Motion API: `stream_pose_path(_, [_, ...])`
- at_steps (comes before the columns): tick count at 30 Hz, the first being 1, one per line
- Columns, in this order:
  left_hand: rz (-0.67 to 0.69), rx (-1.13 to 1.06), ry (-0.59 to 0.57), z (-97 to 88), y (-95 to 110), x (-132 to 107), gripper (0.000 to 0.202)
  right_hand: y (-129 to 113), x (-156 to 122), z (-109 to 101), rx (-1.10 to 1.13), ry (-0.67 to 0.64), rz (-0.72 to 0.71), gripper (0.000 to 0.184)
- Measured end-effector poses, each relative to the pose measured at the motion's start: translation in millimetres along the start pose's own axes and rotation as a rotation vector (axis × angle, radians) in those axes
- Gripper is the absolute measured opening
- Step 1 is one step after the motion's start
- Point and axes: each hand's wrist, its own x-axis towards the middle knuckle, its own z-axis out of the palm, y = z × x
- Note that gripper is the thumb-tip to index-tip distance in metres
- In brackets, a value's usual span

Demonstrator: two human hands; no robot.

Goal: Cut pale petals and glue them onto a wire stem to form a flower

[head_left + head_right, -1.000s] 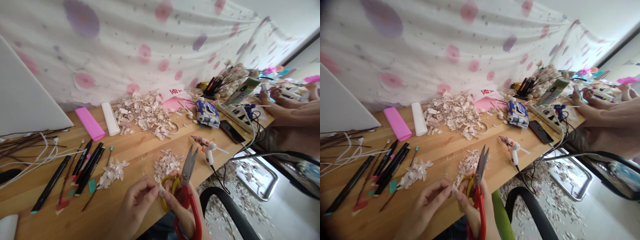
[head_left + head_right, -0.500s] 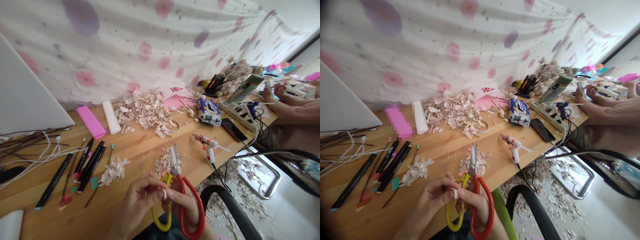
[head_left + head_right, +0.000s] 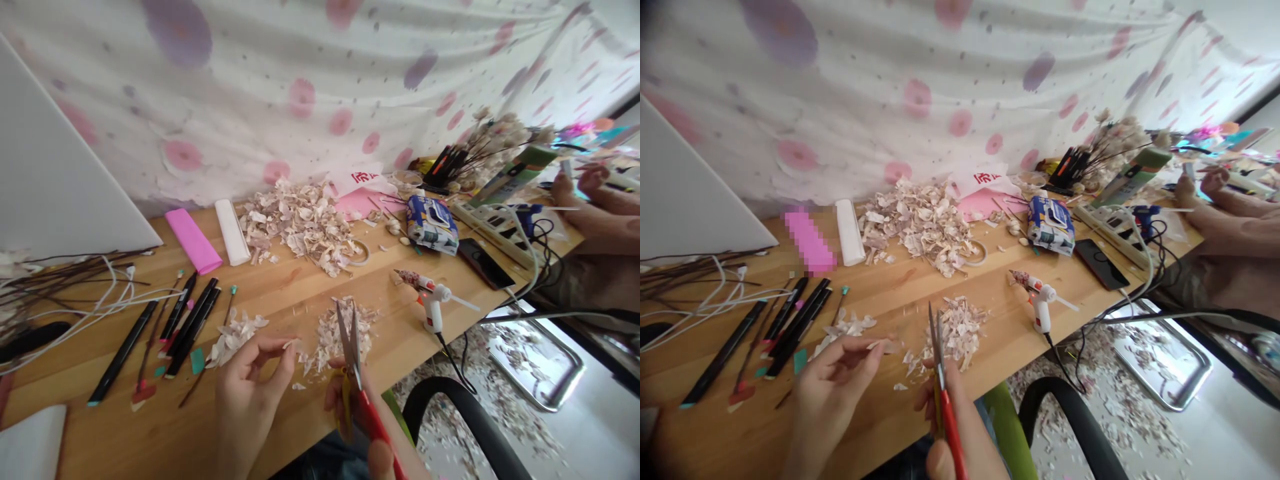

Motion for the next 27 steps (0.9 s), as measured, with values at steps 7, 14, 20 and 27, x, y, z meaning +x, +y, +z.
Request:
stream_pose_path(7, [0.008,0.017,-0.026,2.6,1,-4,0.012,-12,-2,1,-0.093,-0.194,-0.002,0.115])
stream_pose_path(14, [0.003,0.006,-0.048,5.9,-1,-10,0.013,-9,1,8,-0.155,-0.191,0.023,0.123])
stream_pose_path(20, [-0.011,0.011,-0.074,6.4,2,-9,0.014,-16,1,7,-0.183,-0.129,-0.023,0.112])
stream_pose_path(27, [-0.019,0.02,-0.083,4.3,7,-6,0.015,-31,6,6,-0.142,-0.131,0.019,0.105])
